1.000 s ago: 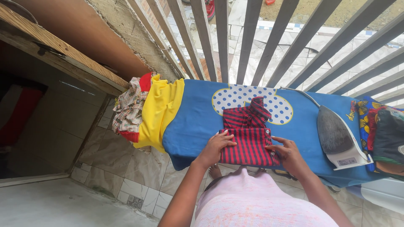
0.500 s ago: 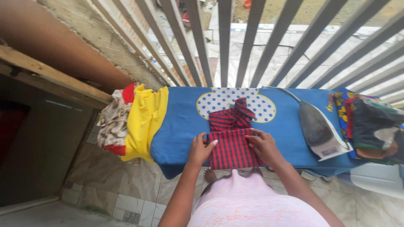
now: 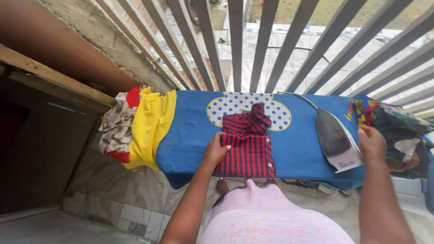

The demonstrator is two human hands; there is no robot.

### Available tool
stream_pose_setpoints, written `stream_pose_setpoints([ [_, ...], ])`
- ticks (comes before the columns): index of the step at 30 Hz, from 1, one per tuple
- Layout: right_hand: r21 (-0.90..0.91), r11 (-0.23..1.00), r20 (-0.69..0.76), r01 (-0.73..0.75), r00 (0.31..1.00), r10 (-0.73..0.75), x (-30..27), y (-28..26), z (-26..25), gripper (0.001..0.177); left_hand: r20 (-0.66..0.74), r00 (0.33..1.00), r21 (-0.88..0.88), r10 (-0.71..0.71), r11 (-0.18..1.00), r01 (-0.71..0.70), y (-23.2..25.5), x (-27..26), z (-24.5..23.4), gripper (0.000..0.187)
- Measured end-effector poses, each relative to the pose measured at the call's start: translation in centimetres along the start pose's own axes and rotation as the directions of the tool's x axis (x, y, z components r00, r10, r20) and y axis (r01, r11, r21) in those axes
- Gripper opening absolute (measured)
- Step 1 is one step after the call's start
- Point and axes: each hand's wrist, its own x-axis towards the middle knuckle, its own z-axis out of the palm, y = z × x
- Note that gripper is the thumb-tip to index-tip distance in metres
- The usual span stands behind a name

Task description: Iron and fold a red plaid shirt and a yellow t-shirt on an ironing board.

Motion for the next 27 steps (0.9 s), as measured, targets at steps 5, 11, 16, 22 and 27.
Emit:
stream_pose_setpoints([
  [5,0.001,0.901,0.397,-0.433,0.828,0.397,4.9,6.5,1.5,0.034,0.077,0.979,-0.169,-0.19,0.965,0.201,1.3,1.2,-1.0,0.074],
  [11,-0.094,0.867,0.475,-0.489,0.743,0.471,8.1,9.2,3.0,0.037,0.196,0.908,-0.496,-0.369,0.762,0.417,2.5,0.1,-1.0,0.081],
  [16,-0.14,0.918,0.458,-0.372,0.797,0.393,10.0,9.7,5.4,0.038,0.023,0.947,-0.18,-0.32,0.931,0.319,0.9,-1.3,0.1,0.092],
  [22,-0.211,0.952,0.45,-0.221,0.843,0.295,10.4,7.5,6.2,0.049,0.144,0.919,-0.391,-0.368,0.832,0.395,2.0,-2.0,-0.5,0.088],
  [27,-0.102,0.938,0.455,-0.33,0.824,0.339,2.8,-4.9,2.7,0.07,0.344,0.93,-0.57,-0.132,0.757,0.318,0.7,-0.9,-1.7,0.077],
])
